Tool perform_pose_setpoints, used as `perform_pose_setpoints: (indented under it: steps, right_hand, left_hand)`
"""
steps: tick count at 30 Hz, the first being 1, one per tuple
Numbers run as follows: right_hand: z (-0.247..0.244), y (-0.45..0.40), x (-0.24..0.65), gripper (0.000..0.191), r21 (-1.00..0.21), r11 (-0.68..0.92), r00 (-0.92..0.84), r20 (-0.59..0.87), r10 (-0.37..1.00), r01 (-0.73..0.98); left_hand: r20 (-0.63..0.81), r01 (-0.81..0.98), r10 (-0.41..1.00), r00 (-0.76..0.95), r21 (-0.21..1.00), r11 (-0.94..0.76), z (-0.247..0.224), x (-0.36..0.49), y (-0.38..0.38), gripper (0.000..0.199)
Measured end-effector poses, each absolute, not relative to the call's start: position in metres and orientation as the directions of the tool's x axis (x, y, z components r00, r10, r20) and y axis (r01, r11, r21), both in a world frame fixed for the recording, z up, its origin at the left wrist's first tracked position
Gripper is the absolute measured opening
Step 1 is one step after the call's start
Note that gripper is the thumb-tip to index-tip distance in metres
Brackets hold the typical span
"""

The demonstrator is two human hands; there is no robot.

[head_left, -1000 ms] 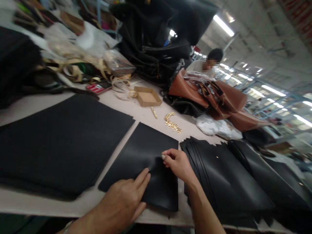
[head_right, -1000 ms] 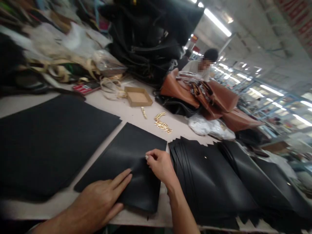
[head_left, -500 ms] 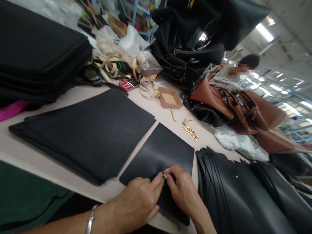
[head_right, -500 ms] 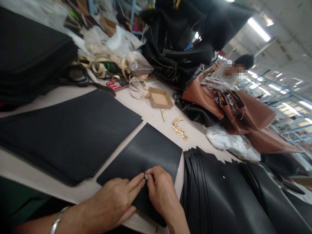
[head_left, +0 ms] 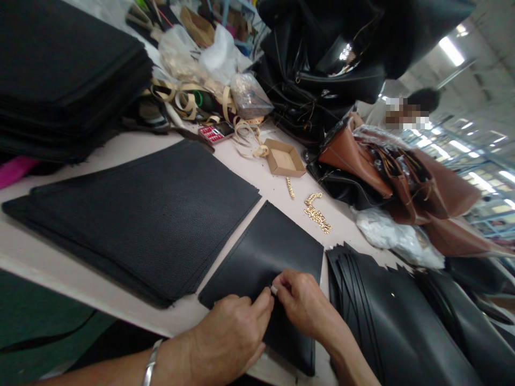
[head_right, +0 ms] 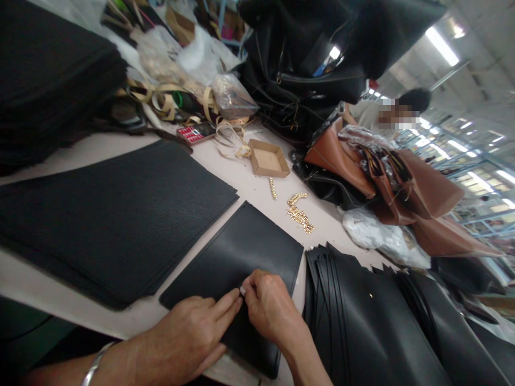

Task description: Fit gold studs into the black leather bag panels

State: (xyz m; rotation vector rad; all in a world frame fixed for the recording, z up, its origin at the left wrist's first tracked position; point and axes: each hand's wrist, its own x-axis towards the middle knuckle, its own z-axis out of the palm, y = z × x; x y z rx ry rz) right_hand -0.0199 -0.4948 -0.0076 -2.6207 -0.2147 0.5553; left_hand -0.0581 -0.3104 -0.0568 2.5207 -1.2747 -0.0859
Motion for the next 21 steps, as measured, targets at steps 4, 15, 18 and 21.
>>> perform_pose_setpoints:
  steps: [4, 15, 18, 21]
  right_hand:
    - [-0.006, -0.494, -0.013, 0.018, -0.405, -0.912, 0.890, -0.389, 0.237, 0.066]
    - [-0.006, -0.496, 0.008, 0.008, -0.340, -0.940, 0.822, -0.526, 0.219, 0.033]
    - [-0.008, -0.497, 0.012, 0.008, -0.350, -0.936, 0.800, -0.566, 0.201, -0.013]
    - [-0.009, -0.502, 0.011, 0.007, -0.416, -0.905, 0.784, -0.590, 0.194, -0.089]
  left_hand:
    - [0.095, -0.794, -0.811, 0.578, 0.294, -0.531, -0.060, -0.058, -0.310, 0.052]
    - [0.081, -0.771, -0.800, 0.595, 0.338, -0.539, -0.066, -0.059, -0.312, 0.057]
    - [0.039, -0.769, -0.812, 0.582, 0.352, -0.534, -0.062, -0.057, -0.312, 0.055]
    - [0.026, -0.771, -0.815, 0.579, 0.343, -0.536, -0.058, -0.055, -0.311, 0.053]
